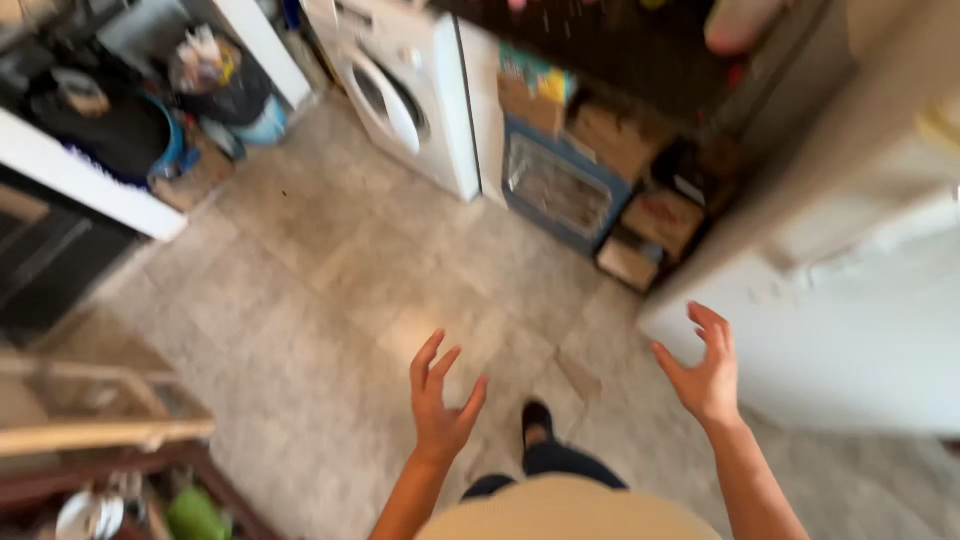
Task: Organizing and arranging small pink containers on a work table and counter.
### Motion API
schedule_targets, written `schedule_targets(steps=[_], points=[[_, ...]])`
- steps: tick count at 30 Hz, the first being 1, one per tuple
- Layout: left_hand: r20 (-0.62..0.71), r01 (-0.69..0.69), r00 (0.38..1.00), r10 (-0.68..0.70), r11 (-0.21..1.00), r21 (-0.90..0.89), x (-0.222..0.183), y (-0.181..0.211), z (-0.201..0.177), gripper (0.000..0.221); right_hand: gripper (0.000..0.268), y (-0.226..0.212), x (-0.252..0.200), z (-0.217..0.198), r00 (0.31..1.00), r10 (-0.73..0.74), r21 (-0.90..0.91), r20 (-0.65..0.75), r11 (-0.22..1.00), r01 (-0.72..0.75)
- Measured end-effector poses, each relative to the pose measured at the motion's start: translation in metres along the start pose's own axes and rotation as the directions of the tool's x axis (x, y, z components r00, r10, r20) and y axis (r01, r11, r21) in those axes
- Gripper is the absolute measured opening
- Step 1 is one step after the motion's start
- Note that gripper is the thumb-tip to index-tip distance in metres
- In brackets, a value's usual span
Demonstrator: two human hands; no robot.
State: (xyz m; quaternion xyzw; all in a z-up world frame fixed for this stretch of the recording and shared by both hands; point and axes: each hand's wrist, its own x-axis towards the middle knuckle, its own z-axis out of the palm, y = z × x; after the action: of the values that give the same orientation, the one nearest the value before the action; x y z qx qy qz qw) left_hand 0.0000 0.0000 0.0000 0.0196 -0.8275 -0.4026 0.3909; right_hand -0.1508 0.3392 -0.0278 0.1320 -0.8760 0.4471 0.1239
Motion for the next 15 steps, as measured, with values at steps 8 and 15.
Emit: schedule_targets(steps=[8,15], points=[[-0.134,0.110,0.986,-0.100,0.991,0.071,0.204,-0.166,0.007,0.048,0.078,-0.086,0.309,0.175,0.978,-0.171,0.085,0.118,0.983,0.161],[0.047,0.148,0.988,-0.144,0.985,-0.089,0.385,-0.336,0.101,0.056,0.083,-0.054,0.446,0.317,0.996,-0.070,0.086,0.055,0.994,0.065]])
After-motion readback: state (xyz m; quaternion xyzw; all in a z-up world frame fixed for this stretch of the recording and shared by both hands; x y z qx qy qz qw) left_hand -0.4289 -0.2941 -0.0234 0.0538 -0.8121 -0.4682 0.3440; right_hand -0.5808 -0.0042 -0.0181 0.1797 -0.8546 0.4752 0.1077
